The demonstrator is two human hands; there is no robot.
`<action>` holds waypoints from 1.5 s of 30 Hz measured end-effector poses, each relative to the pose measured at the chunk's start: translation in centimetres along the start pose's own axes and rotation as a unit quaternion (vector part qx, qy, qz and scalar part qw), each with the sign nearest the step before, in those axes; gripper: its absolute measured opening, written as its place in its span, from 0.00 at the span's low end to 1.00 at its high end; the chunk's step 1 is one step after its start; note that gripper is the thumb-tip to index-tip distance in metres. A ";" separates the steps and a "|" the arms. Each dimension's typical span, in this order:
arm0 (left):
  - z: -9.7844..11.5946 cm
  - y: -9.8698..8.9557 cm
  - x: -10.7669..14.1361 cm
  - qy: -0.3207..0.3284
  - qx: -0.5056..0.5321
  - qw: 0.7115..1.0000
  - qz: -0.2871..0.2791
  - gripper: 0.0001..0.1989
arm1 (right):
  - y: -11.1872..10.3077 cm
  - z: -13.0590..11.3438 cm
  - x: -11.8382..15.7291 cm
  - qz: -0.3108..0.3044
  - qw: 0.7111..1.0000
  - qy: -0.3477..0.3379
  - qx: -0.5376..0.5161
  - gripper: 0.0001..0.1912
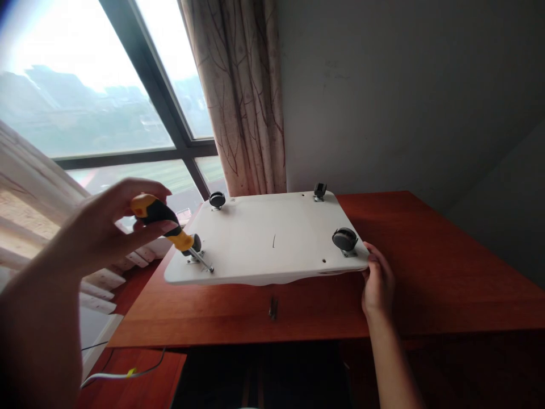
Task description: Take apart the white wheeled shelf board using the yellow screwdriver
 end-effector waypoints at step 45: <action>0.6 1.0 0.3 0.046 0.032 0.998 0.004 0.28 | 0.0 -0.3 0.2 0.008 1.000 -0.009 -0.008 0.19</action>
Point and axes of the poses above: each hand's wrist, its own x-axis away from the middle knuckle, its own y-axis out of the palm, z = x × y, the point moved 9 cm from there along -x, towards the middle knuckle, and after that the axes turned 10 degrees about -z, right-handed, at the moved point
